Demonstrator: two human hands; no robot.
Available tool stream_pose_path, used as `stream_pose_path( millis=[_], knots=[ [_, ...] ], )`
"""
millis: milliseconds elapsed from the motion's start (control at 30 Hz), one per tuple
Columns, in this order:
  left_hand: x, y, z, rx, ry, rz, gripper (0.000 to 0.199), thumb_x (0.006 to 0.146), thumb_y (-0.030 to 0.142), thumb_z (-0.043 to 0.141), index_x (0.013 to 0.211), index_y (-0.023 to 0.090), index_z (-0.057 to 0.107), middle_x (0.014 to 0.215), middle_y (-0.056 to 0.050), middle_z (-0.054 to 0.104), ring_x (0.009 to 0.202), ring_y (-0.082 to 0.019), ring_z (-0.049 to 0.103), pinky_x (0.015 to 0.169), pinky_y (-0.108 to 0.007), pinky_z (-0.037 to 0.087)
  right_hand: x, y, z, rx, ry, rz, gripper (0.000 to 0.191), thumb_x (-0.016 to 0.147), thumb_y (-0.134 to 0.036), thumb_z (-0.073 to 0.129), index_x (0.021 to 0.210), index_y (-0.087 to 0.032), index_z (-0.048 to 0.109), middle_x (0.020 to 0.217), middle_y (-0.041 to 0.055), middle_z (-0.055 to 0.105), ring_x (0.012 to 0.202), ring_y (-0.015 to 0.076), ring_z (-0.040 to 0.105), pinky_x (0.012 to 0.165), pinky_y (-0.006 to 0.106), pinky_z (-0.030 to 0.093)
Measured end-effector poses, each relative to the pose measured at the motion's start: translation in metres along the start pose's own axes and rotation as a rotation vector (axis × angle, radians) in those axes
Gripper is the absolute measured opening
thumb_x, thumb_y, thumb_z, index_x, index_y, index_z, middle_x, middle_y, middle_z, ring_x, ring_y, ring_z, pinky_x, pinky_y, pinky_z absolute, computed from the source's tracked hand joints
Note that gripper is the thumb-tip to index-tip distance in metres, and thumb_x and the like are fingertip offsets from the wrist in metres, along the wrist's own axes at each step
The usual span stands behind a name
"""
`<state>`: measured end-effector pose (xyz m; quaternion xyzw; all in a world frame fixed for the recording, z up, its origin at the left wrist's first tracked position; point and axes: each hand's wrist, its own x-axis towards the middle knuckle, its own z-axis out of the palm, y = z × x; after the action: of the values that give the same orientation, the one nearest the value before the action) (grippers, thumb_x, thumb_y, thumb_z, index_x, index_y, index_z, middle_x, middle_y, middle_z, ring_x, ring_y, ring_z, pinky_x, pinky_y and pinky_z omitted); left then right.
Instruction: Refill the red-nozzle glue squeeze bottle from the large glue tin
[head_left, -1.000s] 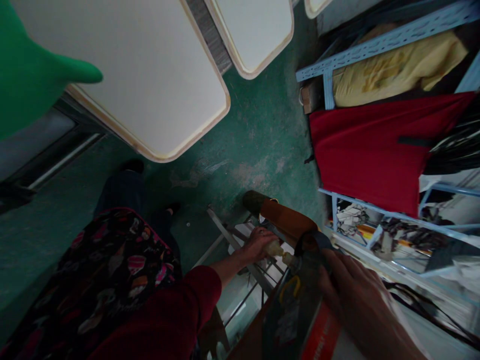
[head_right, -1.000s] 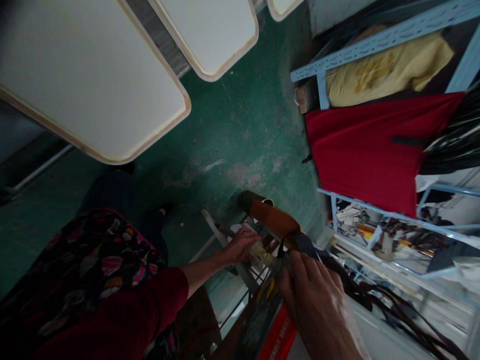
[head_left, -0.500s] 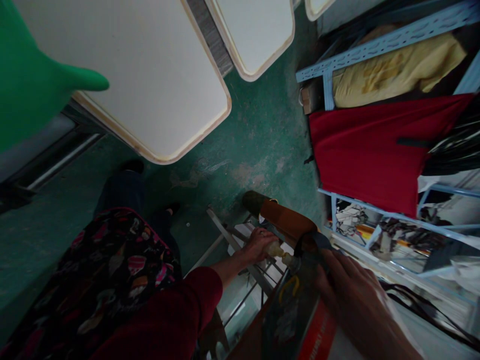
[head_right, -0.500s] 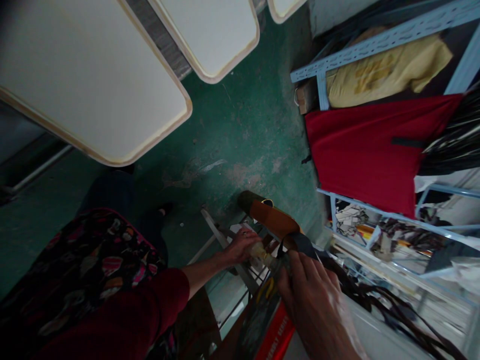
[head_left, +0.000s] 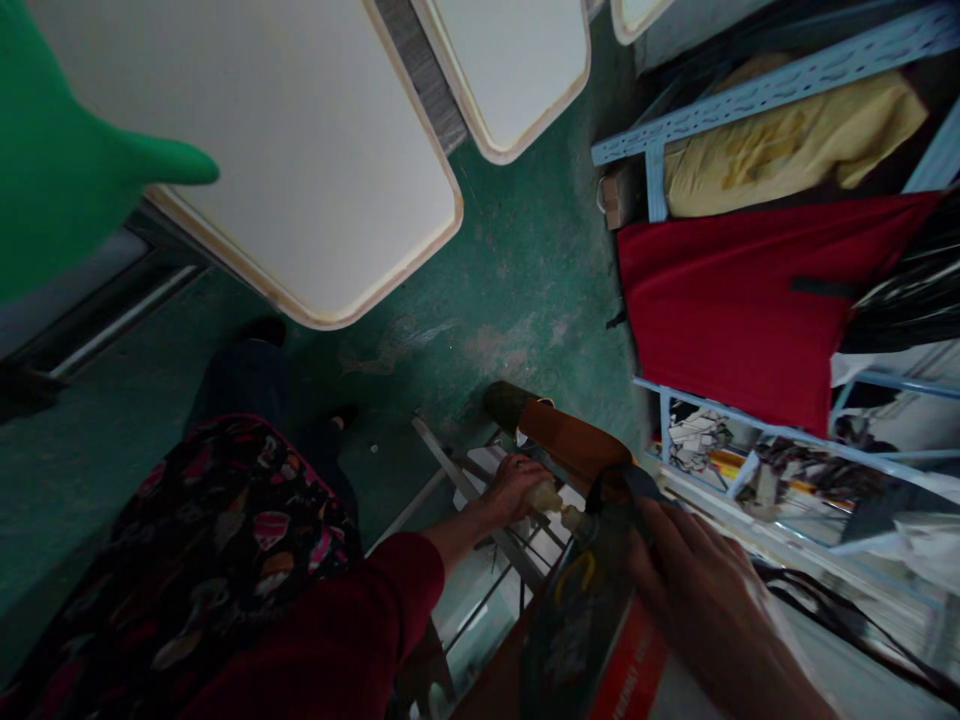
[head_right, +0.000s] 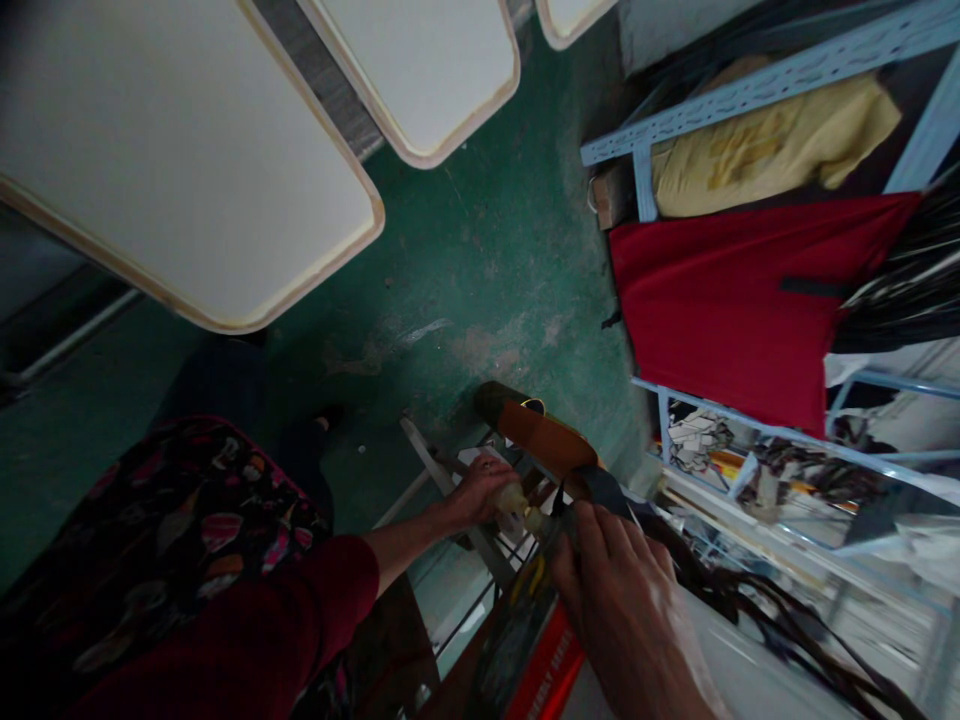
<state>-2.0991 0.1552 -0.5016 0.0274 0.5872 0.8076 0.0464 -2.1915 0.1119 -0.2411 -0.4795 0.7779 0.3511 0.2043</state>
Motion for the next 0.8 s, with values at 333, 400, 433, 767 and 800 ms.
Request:
stream_pose_path(
  millis=[333, 400, 433, 767, 800],
  knots=[
    [-0.0007, -0.0056, 0.0056, 0.002, 0.041, 0.04, 0.051, 0.064, 0.032, 0.062, 0.113, 0.019, 0.059, 0.112, -0.004, 0.061, 0.106, -0.025, 0.047, 0.095, -0.039, 0.032, -0.0006, -0.0003, 0.0013, -0.046, 0.023, -0.046, 0.024, 0.089, -0.027, 0.036, 0.105, -0.015, 0.049, 0.093, 0.0088, 0.062, 0.079, 0.0216, 0.06, 0.059, 0.031, 0.047],
    [0.0006, -0.0046, 0.0061, -0.001, 0.041, 0.041, 0.047, 0.065, 0.032, 0.06, 0.111, 0.019, 0.06, 0.111, -0.005, 0.062, 0.105, -0.025, 0.048, 0.094, -0.039, 0.032, -0.0006, -0.0003, 0.0004, -0.024, 0.021, -0.025, 0.026, 0.089, -0.029, 0.037, 0.107, -0.014, 0.049, 0.092, 0.0086, 0.062, 0.077, 0.0207, 0.06, 0.06, 0.031, 0.047],
    [0.0011, -0.0037, 0.0057, -0.004, 0.035, 0.039, 0.047, 0.066, 0.034, 0.06, 0.11, 0.019, 0.06, 0.11, -0.006, 0.062, 0.104, -0.025, 0.048, 0.094, -0.039, 0.032, -0.0005, -0.0004, -0.0001, -0.018, 0.015, -0.016, 0.026, 0.088, -0.029, 0.038, 0.107, -0.014, 0.049, 0.092, 0.0086, 0.062, 0.077, 0.0205, 0.06, 0.06, 0.031, 0.047],
    [-0.0002, 0.0003, 0.0017, -0.009, 0.018, 0.013, 0.047, 0.068, 0.033, 0.06, 0.113, 0.02, 0.058, 0.114, -0.006, 0.06, 0.109, -0.026, 0.046, 0.096, -0.041, 0.03, 0.0034, -0.0026, -0.0014, -0.023, 0.04, 0.004, 0.025, 0.089, -0.029, 0.037, 0.105, -0.014, 0.049, 0.09, 0.0093, 0.063, 0.077, 0.0211, 0.061, 0.06, 0.031, 0.048],
    [-0.0001, -0.0002, 0.0026, -0.003, 0.012, 0.01, 0.047, 0.068, 0.032, 0.059, 0.113, 0.02, 0.058, 0.114, -0.006, 0.06, 0.109, -0.026, 0.046, 0.096, -0.041, 0.031, 0.003, -0.0021, -0.0007, -0.024, 0.035, -0.004, 0.025, 0.089, -0.029, 0.037, 0.106, -0.014, 0.049, 0.091, 0.0092, 0.063, 0.077, 0.0209, 0.061, 0.06, 0.031, 0.048]
  ],
)
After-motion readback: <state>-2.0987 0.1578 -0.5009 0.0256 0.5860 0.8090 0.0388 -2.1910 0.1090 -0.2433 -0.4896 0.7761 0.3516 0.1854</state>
